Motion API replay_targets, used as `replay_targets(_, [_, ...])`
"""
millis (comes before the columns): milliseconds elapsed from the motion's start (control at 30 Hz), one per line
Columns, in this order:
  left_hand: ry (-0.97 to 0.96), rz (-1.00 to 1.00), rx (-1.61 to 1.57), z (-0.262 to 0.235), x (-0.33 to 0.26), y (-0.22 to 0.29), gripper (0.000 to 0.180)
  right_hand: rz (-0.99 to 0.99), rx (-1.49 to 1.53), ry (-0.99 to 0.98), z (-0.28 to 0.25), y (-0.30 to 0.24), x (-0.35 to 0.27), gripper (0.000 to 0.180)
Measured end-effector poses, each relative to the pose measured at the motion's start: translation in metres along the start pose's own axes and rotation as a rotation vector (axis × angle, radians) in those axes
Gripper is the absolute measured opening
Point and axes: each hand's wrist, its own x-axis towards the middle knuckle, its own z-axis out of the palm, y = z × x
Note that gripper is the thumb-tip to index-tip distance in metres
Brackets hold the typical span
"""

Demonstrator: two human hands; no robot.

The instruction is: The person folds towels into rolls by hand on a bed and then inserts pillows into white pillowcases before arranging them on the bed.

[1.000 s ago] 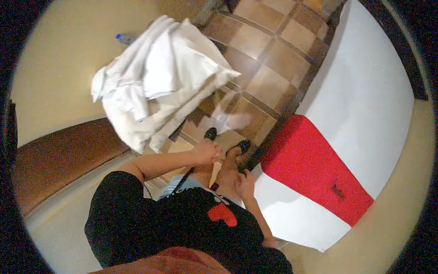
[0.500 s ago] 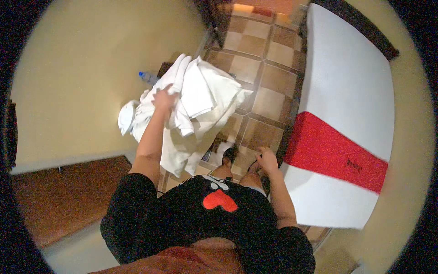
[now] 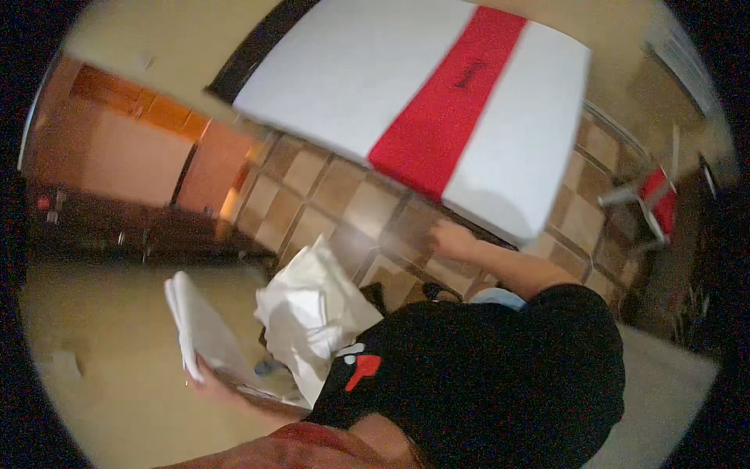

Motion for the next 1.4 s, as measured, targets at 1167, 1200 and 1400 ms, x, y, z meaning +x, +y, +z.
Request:
replay_targets(1167, [-0.789, 1.132, -0.393, 0.236, -0.485, 0.499, 0.031, 0.616, 0.586, 0.751, 0.025, 0.351, -0.446, 0.027])
replay_targets(1200, [-0.924, 1.155, -0.176, 0.266, -0.514, 0.486, 0.034, 0.562, 0.547, 0.695, 0.009, 0.362, -0.430, 0.028])
replay_targets(1400, [-2.070, 1.316, 0.277, 0.401, -0.632, 0.426, 0.027, 0.391, 0.273, 0.232, -0.026, 0.472, -0.355, 0.027])
